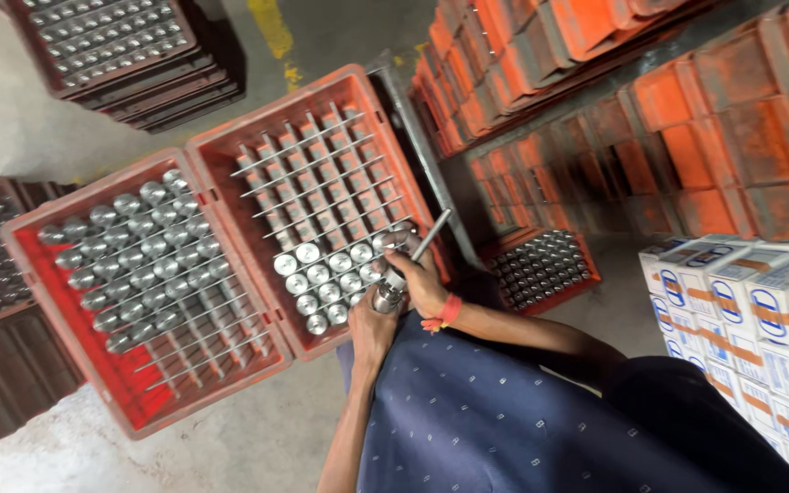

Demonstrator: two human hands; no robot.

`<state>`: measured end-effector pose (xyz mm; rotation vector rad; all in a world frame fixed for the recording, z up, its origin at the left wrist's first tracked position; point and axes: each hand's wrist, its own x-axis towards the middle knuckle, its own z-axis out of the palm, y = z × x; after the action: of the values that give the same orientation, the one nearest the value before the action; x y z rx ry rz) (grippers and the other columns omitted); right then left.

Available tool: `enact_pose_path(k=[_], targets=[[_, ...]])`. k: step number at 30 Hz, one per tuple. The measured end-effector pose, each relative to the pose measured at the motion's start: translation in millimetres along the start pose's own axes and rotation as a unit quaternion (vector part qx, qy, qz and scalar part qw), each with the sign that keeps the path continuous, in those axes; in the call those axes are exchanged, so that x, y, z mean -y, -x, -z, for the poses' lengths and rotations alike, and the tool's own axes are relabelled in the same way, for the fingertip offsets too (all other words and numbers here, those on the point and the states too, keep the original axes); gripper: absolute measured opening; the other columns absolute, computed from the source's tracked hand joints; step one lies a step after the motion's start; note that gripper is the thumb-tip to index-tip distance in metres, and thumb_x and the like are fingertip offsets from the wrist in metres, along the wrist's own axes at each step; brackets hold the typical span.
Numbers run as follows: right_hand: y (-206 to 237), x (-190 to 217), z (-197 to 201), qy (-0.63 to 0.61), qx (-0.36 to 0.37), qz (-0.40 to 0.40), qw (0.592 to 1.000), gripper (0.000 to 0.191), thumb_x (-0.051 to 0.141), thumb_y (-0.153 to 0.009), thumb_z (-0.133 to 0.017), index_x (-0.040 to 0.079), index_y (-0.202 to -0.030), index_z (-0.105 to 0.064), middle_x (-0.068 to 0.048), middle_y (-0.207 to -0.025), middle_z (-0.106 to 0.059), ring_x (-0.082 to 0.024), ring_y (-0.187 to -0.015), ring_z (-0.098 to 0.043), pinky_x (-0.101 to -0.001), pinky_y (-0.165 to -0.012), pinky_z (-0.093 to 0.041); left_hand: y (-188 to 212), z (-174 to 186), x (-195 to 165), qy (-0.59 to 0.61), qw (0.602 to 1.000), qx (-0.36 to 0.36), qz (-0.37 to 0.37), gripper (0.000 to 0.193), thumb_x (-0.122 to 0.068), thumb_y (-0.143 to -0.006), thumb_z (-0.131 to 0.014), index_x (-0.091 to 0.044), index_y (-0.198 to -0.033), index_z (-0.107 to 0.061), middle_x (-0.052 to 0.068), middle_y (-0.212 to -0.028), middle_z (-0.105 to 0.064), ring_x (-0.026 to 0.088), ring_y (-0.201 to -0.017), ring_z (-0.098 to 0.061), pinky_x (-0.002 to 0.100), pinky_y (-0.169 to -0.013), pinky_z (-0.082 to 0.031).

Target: The person picks up knurled metal knob parts one at a time and places them upright into the cells of a slotted divider tray, filling the grid row by row. The person holds a metal rod in one hand while transferring the parts from a pile into the tray compartments.

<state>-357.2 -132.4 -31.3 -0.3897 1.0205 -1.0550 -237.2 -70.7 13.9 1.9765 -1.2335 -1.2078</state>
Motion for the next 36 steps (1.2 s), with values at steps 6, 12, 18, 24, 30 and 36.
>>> enact_pose_path(k=[6,12,18,24,30,36], targets=[[13.0,32.9,24.0,0.091,0.114,0.086,0.986,0.016,0.003,-0.103,-0.059,0.003,-0.119,-0.056,-0.003,-0.103,-0.062,-0.011,-0.092,-0.065,-0.0261,-0.083,-0.056,-11.9,-30.7,-25.5,-0.048,0.998,0.051,0.003,0.059,-0.029,-0.073,-0.085,-0.007,-0.125,-0.069,0.023,-0.096,-0.076,0.039,-0.091,-0.075,0.044,-0.080,-0.057],[-3.3,54.5,44.6,0.109,0.119,0.019,0.987,0.017,0.002,-0.100,-0.059,0.003,-0.117,-0.056,-0.005,-0.097,-0.064,-0.012,-0.088,-0.067,-0.0270,-0.079,-0.057,-12.6,-64.7,-17.2,-0.020,0.998,0.052,0.003,0.060,-0.034,-0.073,-0.086,-0.004,-0.123,-0.071,0.021,-0.095,-0.077,0.035,-0.090,-0.076,0.045,-0.080,-0.058],[-36.4,88.7,87.4,-0.043,0.029,0.098,0.994,0.015,0.001,-0.099,-0.061,0.003,-0.114,-0.061,-0.008,-0.084,-0.067,-0.017,-0.078,-0.069,-0.0320,-0.073,-0.059,-25.0,-29.2,10.5,-0.201,0.973,-0.080,0.086,0.076,-0.054,-0.077,-0.084,-0.007,-0.134,-0.065,0.019,-0.077,-0.075,0.034,-0.072,-0.074,0.046,-0.078,-0.056],[-42.9,100.0,143.5,0.006,-0.035,0.060,0.998,0.018,0.000,-0.100,-0.059,0.003,-0.117,-0.061,-0.008,-0.091,-0.067,-0.018,-0.084,-0.070,-0.0289,-0.078,-0.058,-45.8,54.7,6.8,-0.196,0.948,-0.225,-0.111,0.051,-0.024,-0.091,-0.077,-0.001,-0.136,-0.065,0.021,-0.112,-0.070,0.040,-0.098,-0.066,0.048,-0.081,-0.054],[-25.6,77.4,155.5,-0.004,-0.023,0.016,1.000,0.018,0.000,-0.100,-0.058,0.003,-0.118,-0.061,-0.011,-0.089,-0.068,-0.019,-0.085,-0.070,-0.0299,-0.082,-0.058,-54.8,59.4,-15.3,-0.106,0.948,-0.238,-0.183,0.035,-0.005,-0.098,-0.062,-0.004,-0.132,-0.068,0.018,-0.129,-0.069,0.038,-0.120,-0.064,0.046,-0.100,-0.052],[-5.9,79.3,171.7,0.045,-0.064,-0.002,0.997,0.020,0.001,-0.099,-0.057,0.004,-0.118,-0.061,-0.011,-0.089,-0.069,-0.021,-0.085,-0.071,-0.0307,-0.075,-0.057,-36.5,90.8,44.6,-0.146,0.916,-0.355,-0.120,0.018,-0.014,-0.099,-0.075,-0.005,-0.115,-0.074,0.015,-0.106,-0.073,0.034,-0.101,-0.067,0.044,-0.092,-0.051]])
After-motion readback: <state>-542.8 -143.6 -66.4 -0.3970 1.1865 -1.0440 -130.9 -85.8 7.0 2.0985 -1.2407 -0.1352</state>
